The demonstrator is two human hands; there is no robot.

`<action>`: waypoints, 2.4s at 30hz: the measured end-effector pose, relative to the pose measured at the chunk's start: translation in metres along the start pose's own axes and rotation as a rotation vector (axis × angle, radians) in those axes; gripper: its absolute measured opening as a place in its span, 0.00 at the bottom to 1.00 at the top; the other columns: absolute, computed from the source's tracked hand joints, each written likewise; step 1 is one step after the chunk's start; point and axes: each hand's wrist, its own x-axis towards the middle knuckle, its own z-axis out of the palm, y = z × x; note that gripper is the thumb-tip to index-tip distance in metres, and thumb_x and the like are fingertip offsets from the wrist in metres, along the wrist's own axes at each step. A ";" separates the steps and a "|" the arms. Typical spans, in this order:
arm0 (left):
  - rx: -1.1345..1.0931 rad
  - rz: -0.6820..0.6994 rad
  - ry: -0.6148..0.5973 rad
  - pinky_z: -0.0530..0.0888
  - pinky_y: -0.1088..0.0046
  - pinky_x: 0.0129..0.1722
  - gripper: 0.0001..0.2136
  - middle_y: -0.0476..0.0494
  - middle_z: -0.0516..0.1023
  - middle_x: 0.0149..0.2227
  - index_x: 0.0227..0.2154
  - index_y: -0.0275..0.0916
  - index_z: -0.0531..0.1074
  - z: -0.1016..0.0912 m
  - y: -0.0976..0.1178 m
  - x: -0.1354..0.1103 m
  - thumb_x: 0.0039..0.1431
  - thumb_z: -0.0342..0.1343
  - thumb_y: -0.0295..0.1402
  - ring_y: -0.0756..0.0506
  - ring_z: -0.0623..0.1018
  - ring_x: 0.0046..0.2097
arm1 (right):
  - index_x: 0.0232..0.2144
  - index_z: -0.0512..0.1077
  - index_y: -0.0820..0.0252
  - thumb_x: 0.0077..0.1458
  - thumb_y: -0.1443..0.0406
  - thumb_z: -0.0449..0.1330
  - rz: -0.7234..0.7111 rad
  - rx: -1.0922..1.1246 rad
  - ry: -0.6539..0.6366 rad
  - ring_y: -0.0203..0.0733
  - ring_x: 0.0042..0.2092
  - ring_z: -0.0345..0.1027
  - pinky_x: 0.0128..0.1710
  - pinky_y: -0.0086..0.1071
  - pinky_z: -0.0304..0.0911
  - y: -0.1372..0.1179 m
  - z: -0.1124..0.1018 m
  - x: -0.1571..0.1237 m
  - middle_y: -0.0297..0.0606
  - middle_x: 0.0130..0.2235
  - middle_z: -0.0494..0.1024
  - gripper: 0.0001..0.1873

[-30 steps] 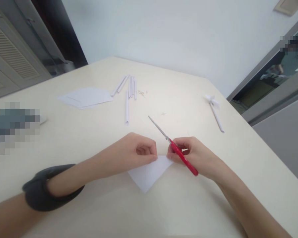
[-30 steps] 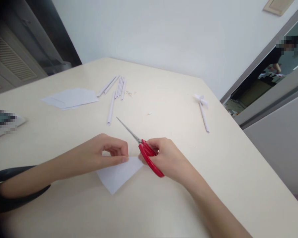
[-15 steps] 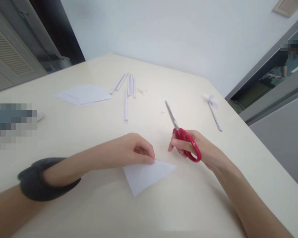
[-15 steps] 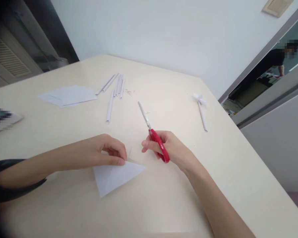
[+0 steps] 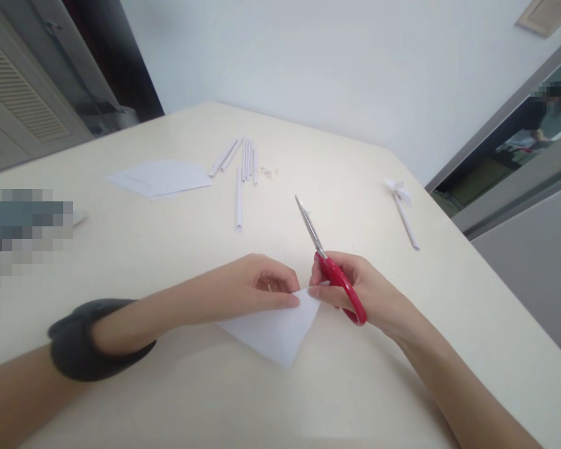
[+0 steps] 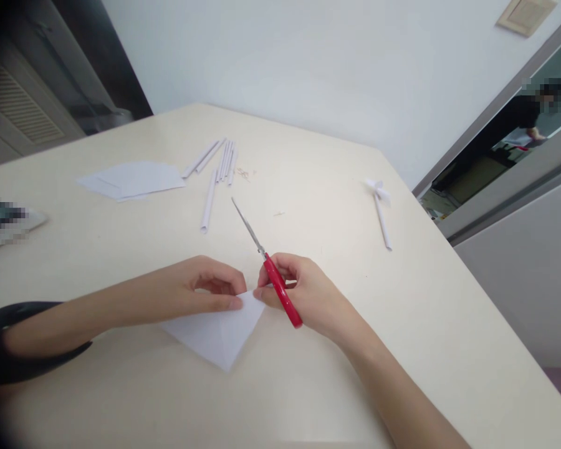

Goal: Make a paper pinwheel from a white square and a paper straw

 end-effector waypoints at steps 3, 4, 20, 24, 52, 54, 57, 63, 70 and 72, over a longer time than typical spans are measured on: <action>-0.050 -0.027 0.060 0.60 0.78 0.22 0.10 0.52 0.68 0.23 0.25 0.40 0.72 0.003 0.003 0.000 0.53 0.54 0.41 0.51 0.66 0.25 | 0.26 0.66 0.58 0.49 0.62 0.61 -0.043 0.019 0.093 0.28 0.22 0.53 0.19 0.24 0.50 -0.003 0.006 0.000 0.27 0.24 0.63 0.07; -0.079 -0.031 0.092 0.61 0.78 0.23 0.09 0.51 0.69 0.24 0.26 0.40 0.73 0.003 0.005 0.000 0.53 0.55 0.40 0.51 0.68 0.26 | 0.25 0.65 0.58 0.49 0.62 0.61 -0.057 0.027 0.143 0.29 0.22 0.54 0.19 0.24 0.50 -0.004 0.007 0.000 0.27 0.23 0.63 0.08; -0.543 0.094 0.384 0.72 0.74 0.30 0.08 0.48 0.77 0.37 0.32 0.41 0.66 0.001 0.019 -0.006 0.49 0.59 0.29 0.47 0.76 0.35 | 0.27 0.64 0.57 0.60 0.50 0.44 -0.253 0.311 0.331 0.37 0.26 0.61 0.23 0.30 0.58 0.005 0.007 -0.013 0.35 0.24 0.65 0.21; -0.584 0.079 0.337 0.74 0.71 0.39 0.11 0.49 0.77 0.38 0.34 0.42 0.68 -0.003 0.018 -0.008 0.48 0.61 0.26 0.45 0.76 0.40 | 0.27 0.64 0.57 0.59 0.46 0.42 -0.247 0.224 0.282 0.39 0.29 0.61 0.28 0.32 0.59 0.007 0.007 -0.012 0.35 0.26 0.65 0.24; -0.378 0.203 0.664 0.74 0.72 0.35 0.07 0.50 0.79 0.37 0.37 0.43 0.72 0.000 0.007 -0.013 0.56 0.56 0.36 0.45 0.78 0.38 | 0.28 0.61 0.59 0.59 0.53 0.50 -0.026 0.055 -0.174 0.34 0.30 0.55 0.32 0.30 0.53 -0.001 0.008 -0.010 0.32 0.28 0.63 0.16; -0.365 0.211 0.698 0.75 0.70 0.36 0.08 0.49 0.79 0.38 0.37 0.42 0.72 0.001 0.008 -0.013 0.55 0.56 0.36 0.44 0.78 0.39 | 0.27 0.60 0.58 0.60 0.54 0.50 -0.045 0.050 -0.181 0.34 0.31 0.55 0.33 0.30 0.53 -0.001 0.008 -0.011 0.32 0.28 0.62 0.15; -0.346 0.220 0.724 0.75 0.69 0.37 0.09 0.48 0.79 0.39 0.39 0.42 0.71 0.003 0.011 -0.013 0.54 0.57 0.35 0.43 0.77 0.40 | 0.26 0.59 0.58 0.59 0.55 0.51 -0.065 0.014 -0.183 0.34 0.31 0.54 0.32 0.30 0.52 -0.002 0.008 -0.012 0.31 0.28 0.61 0.15; -0.325 0.221 0.756 0.75 0.68 0.37 0.11 0.47 0.78 0.41 0.40 0.41 0.70 0.006 0.014 -0.012 0.52 0.57 0.33 0.41 0.77 0.41 | 0.29 0.62 0.58 0.60 0.52 0.48 -0.043 -0.050 -0.152 0.36 0.32 0.55 0.33 0.31 0.53 -0.005 0.009 -0.011 0.33 0.30 0.62 0.17; -0.295 0.229 0.739 0.76 0.66 0.40 0.15 0.45 0.77 0.42 0.43 0.41 0.69 0.004 0.016 -0.012 0.52 0.58 0.35 0.41 0.77 0.42 | 0.31 0.64 0.58 0.60 0.50 0.47 -0.006 -0.094 -0.145 0.35 0.31 0.55 0.33 0.31 0.53 -0.003 0.010 -0.011 0.33 0.30 0.63 0.19; -0.296 0.231 0.724 0.76 0.66 0.40 0.15 0.46 0.77 0.42 0.44 0.42 0.68 0.003 0.015 -0.012 0.52 0.58 0.34 0.42 0.77 0.41 | 0.31 0.64 0.58 0.60 0.50 0.46 -0.003 -0.099 -0.138 0.35 0.31 0.54 0.33 0.31 0.53 -0.002 0.010 -0.010 0.33 0.30 0.63 0.19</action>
